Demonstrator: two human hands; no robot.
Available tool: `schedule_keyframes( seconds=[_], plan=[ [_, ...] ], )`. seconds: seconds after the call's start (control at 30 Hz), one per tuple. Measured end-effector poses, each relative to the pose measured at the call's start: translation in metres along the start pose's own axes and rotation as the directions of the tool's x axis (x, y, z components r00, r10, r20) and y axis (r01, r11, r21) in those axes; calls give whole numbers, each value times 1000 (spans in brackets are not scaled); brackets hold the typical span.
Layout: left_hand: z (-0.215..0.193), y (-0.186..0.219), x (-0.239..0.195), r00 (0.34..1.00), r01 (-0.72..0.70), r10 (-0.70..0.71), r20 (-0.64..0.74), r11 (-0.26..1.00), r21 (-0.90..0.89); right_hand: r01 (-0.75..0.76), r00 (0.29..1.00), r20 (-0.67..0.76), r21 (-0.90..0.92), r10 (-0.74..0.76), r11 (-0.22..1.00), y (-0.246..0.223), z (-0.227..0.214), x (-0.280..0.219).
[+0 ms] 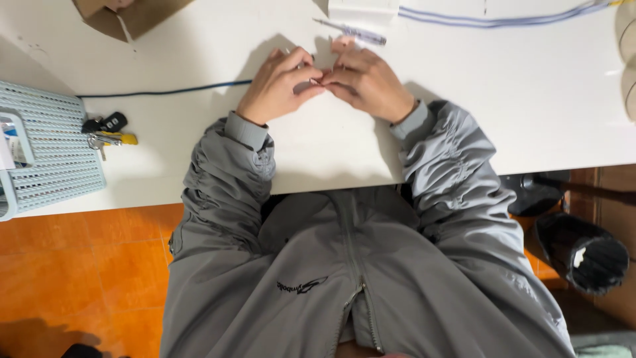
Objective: Wiring an electrical plug by loosening screws with a screwdriver and inserting wires into terminals
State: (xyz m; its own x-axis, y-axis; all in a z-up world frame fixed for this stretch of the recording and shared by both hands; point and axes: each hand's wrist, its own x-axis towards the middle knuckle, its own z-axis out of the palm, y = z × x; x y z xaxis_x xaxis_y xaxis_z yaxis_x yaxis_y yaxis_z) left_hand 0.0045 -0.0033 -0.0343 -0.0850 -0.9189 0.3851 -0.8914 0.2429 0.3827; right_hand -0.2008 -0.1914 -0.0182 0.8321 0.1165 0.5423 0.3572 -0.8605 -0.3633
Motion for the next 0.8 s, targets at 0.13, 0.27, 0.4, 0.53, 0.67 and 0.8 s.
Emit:
schedule_keyframes(
  seconds=[0.13,0.27,0.4,0.53,0.67,0.8],
  plan=[
    [-6,7,2,999,51,-49,17,994,-97,-105,994,28,-94,108,990,0,6,-2],
    [-10,7,2,999,51,-51,3,993,-105,-122,992,-54,-130,116,984,8,6,-4],
    [-12,5,3,999,51,-51,-1,996,-78,-95,995,-42,1,95,995,-13,-16,15],
    [-16,11,5,997,80,-79,13,991,-110,-96,995,-45,-38,94,995,-10,-13,13],
    [-18,12,7,997,78,-76,25,992,-100,-146,987,-78,-90,139,985,-8,-9,11],
    [-11,7,5,996,85,-85,6,991,-103,-149,988,-28,9,149,989,2,-2,1]
  ],
)
